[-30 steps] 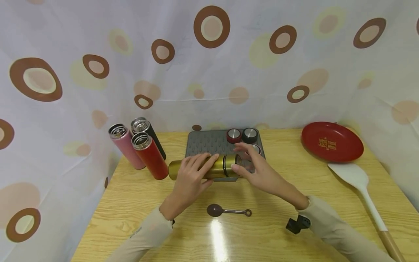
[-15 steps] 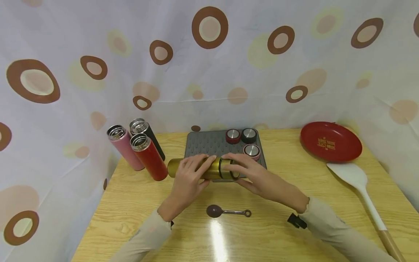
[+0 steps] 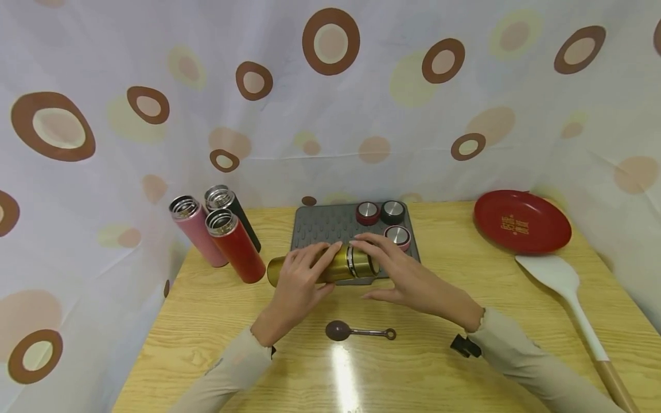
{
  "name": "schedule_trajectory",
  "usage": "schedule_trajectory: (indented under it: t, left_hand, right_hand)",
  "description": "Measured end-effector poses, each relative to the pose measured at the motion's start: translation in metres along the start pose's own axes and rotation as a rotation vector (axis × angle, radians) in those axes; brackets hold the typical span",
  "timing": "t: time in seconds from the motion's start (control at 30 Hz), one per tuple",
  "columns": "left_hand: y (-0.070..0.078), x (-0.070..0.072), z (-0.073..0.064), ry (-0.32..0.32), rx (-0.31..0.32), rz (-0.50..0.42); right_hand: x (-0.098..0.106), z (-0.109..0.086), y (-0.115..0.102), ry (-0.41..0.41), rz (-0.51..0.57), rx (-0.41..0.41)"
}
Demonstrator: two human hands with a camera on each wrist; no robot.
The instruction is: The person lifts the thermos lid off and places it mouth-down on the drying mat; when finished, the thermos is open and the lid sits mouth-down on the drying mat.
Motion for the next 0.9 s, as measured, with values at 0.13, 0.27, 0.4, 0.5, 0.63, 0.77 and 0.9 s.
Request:
schedule_trajectory:
  t: [0.13,0.27,0.4,0.5,0.63,0.77,0.9]
  left_hand:
    - [0.001,-0.001,0.000,-0.003,0.003,0.010]
    - [0.002,-0.001,0.001,-0.004,0.010,0.013]
    - [0.004,-0.002,0.002,0.000,0.015,0.032]
    - [0.007,-0.006,0.002,-0.003,0.003,0.052]
    - [0.010,-0.011,0.001,-0.024,-0.027,0.077]
    - [0.010,-0.012,-0.002,-0.038,-0.030,0.079]
    - [0.010,-0.012,-0.004,-0.056,-0.006,0.061]
  right_hand:
    - [-0.001,0.001,-0.001,0.039,0.041,-0.044]
    - [-0.001,0.002,0.002,0.130,0.119,-0.128]
    - [0.000,0.001,0.007,0.168,0.272,-0.324]
    - [0.002,0.000,0.009,0.127,0.397,-0.499]
    - [0.004,-0.001,0.010,-0.017,0.620,-0.596]
    - [0.006,-0.007,0.010,-0.109,0.465,-0.343]
    - [0.003,-0.012,0.011,-0.059,0.046,0.035]
Point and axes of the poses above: each hand's wrist, its own z-axis towards the middle knuckle, its own x-axis out of the back of the hand, y = z × x, the point moved 1 cm from there along z, towards the middle knuckle
